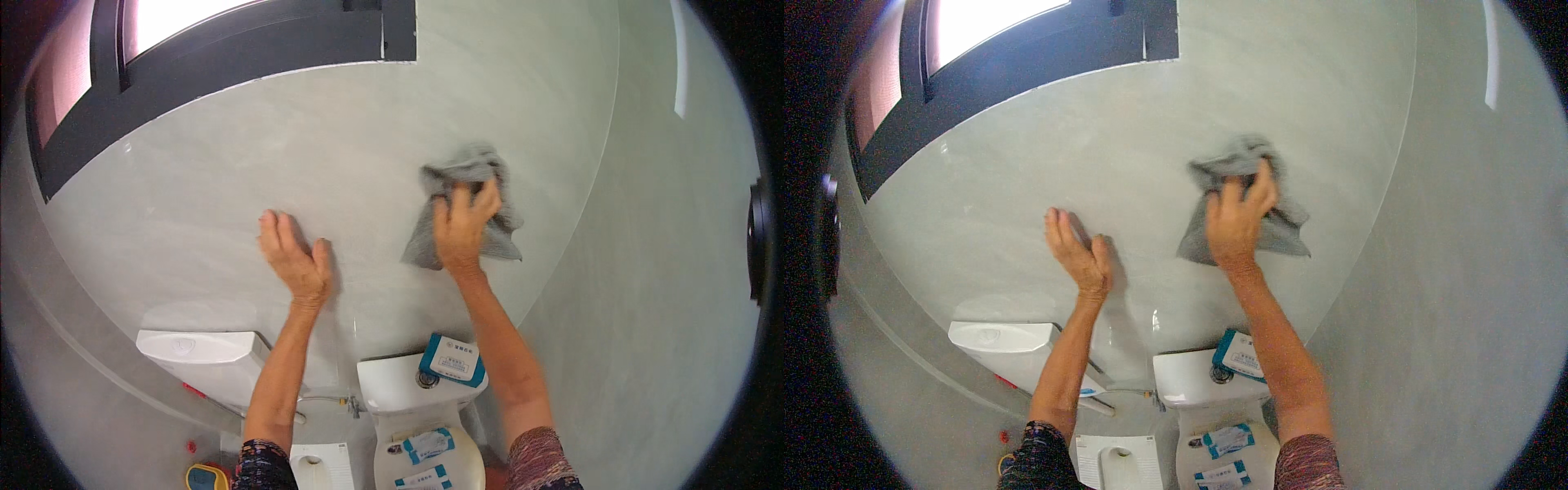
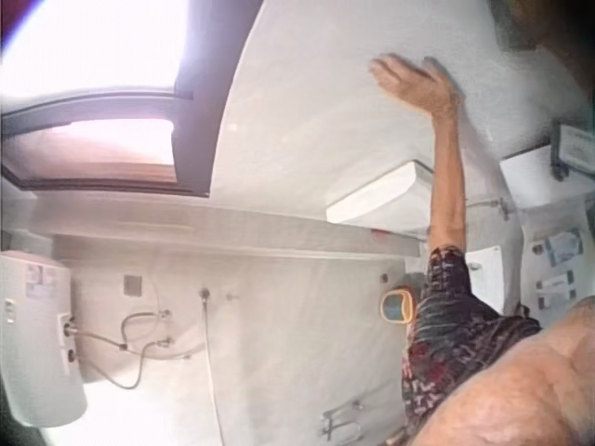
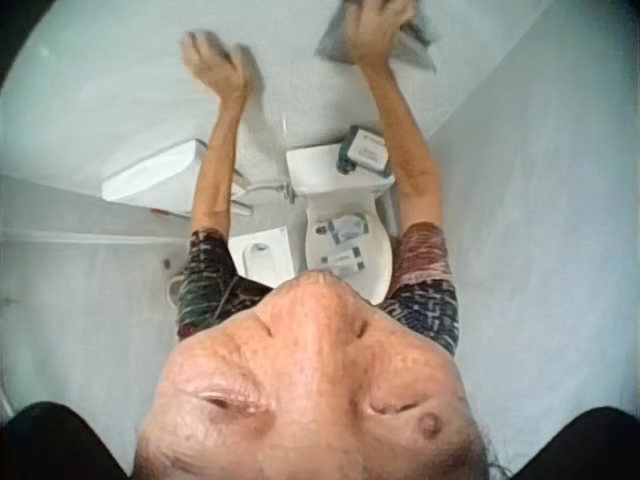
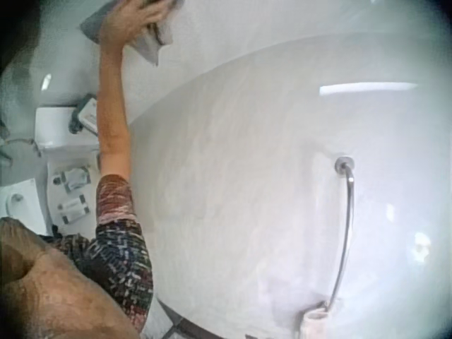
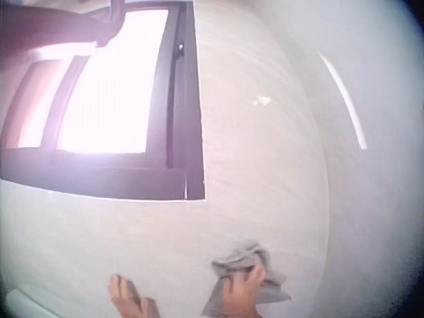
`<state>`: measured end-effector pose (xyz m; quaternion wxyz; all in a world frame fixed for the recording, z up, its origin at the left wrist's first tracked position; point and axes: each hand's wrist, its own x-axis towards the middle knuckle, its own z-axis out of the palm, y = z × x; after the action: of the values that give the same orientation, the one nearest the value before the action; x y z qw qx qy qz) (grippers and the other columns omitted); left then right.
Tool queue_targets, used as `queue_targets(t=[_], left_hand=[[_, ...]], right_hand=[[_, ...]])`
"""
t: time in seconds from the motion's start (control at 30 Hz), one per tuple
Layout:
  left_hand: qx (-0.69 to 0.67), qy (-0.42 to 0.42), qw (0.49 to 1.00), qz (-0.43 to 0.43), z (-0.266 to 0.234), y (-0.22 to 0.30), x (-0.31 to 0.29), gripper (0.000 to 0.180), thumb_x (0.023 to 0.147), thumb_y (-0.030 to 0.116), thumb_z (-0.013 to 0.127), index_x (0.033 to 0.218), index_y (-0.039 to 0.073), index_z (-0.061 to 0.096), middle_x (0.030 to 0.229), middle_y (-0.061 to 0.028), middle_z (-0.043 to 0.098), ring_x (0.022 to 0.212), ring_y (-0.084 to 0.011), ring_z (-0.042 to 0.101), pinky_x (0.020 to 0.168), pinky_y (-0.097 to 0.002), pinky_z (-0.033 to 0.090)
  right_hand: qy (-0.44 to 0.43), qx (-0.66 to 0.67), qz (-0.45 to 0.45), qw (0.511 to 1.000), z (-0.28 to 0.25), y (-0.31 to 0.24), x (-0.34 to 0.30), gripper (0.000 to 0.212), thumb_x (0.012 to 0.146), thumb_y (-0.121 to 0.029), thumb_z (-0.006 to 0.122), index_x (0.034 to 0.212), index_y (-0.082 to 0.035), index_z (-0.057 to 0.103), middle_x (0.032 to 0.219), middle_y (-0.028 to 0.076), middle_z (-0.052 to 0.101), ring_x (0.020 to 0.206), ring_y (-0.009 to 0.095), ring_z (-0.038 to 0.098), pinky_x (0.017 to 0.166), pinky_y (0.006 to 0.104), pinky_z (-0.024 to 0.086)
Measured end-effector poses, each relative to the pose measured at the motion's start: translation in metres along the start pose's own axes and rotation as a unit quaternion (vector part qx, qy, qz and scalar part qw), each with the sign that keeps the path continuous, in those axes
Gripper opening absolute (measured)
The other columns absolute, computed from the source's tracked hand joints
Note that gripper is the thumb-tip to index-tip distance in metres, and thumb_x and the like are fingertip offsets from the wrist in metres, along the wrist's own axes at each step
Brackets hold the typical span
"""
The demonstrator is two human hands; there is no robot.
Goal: The person washes a cloth in a sink, then uses it to wipe the bathroom walls and floor. They switch to a different cloth to wipe the toilet tank, cistern, and surrounding wall areas. The person moves around the bathroom to clean various surfaces, including the wall near the shower and the floor around the toilet.
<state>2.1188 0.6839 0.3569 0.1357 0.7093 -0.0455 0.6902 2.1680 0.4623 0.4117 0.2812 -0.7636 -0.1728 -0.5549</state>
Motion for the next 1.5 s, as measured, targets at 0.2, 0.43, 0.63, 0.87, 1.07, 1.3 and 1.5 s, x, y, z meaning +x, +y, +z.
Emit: queue_targets(t=[0.2,0.43,0.63,0.87,1.07,1.3,1.5], left_hand=[[0.169,-0.007,0.986,0.005,-0.010,-0.018,0.011,0.058,0.087,0.030,0.045,0.137,0.006,0.031,0.144,-0.0221,0.020,0.134,-0.0386,0.017,0.106,-0.0528,0.010],[0.158,-0.006,0.987,0.002,-0.001,-0.016,0.002,0.059,0.089,0.039,0.041,0.137,0.006,0.033,0.145,-0.0214,0.020,0.135,-0.0377,0.016,0.108,-0.0513,0.005],[0.157,-0.024,0.987,0.001,-0.002,-0.018,0.005,0.062,0.089,0.041,0.040,0.139,0.006,0.029,0.146,-0.0203,0.016,0.136,-0.0366,0.012,0.107,-0.0520,0.003],[0.158,-0.012,0.987,0.026,0.000,-0.043,-0.003,0.064,0.081,0.040,0.053,0.132,0.005,0.039,0.143,-0.0210,0.023,0.135,-0.0380,0.016,0.106,-0.0536,0.008],[0.125,-0.022,0.992,-0.014,-0.003,-0.023,0.009,0.071,0.075,0.038,0.059,0.137,0.012,0.036,0.147,-0.0184,0.017,0.136,-0.0367,0.015,0.106,-0.0546,0.009],[0.132,-0.041,0.990,-0.018,-0.009,-0.019,0.013,0.077,0.075,0.043,0.060,0.140,0.016,0.028,0.148,-0.0168,0.013,0.137,-0.0341,0.011,0.107,-0.0544,0.009],[0.133,-0.034,0.990,-0.017,-0.015,-0.027,0.011,0.078,0.074,0.044,0.060,0.140,0.017,0.027,0.147,-0.0171,0.014,0.136,-0.0354,0.011,0.106,-0.0570,0.010]], right_hand=[[-0.058,0.011,-0.301,0.952,0.018,-0.067,0.016,0.046,0.078,-0.006,0.056,0.122,-0.016,0.052,0.134,0.016,0.037,0.115,0.038,0.039,0.093,0.0525,0.037],[0.095,-0.143,-0.066,0.983,0.012,-0.017,0.083,0.056,0.077,-0.029,0.056,0.131,-0.027,0.043,0.140,0.015,0.027,0.127,0.040,0.019,0.082,0.0693,0.028],[0.019,-0.118,-0.217,0.969,0.030,-0.110,0.084,0.051,0.074,-0.037,0.063,0.123,-0.030,0.050,0.141,0.008,0.027,0.122,0.036,0.026,0.073,0.0581,0.034],[-0.092,-0.037,-0.322,0.941,0.041,-0.124,0.036,0.068,0.067,-0.037,0.070,0.128,-0.041,0.043,0.137,0.000,0.034,0.117,0.028,0.035,0.087,0.0411,0.042],[-0.103,-0.260,-0.197,0.940,0.012,0.002,-0.002,0.052,0.079,-0.028,0.057,0.129,-0.026,0.045,0.140,0.010,0.027,0.123,0.036,0.028,0.094,0.0524,0.032],[-0.051,-0.179,-0.238,0.953,0.002,-0.013,0.013,0.048,0.080,-0.020,0.059,0.126,-0.010,0.048,0.145,0.012,0.019,0.124,0.039,0.025,0.096,0.0534,0.029],[-0.099,-0.203,-0.326,0.918,0.012,-0.077,0.031,0.061,0.081,-0.021,0.059,0.137,-0.025,0.036,0.146,0.006,0.020,0.120,0.037,0.030,0.096,0.0506,0.033]])
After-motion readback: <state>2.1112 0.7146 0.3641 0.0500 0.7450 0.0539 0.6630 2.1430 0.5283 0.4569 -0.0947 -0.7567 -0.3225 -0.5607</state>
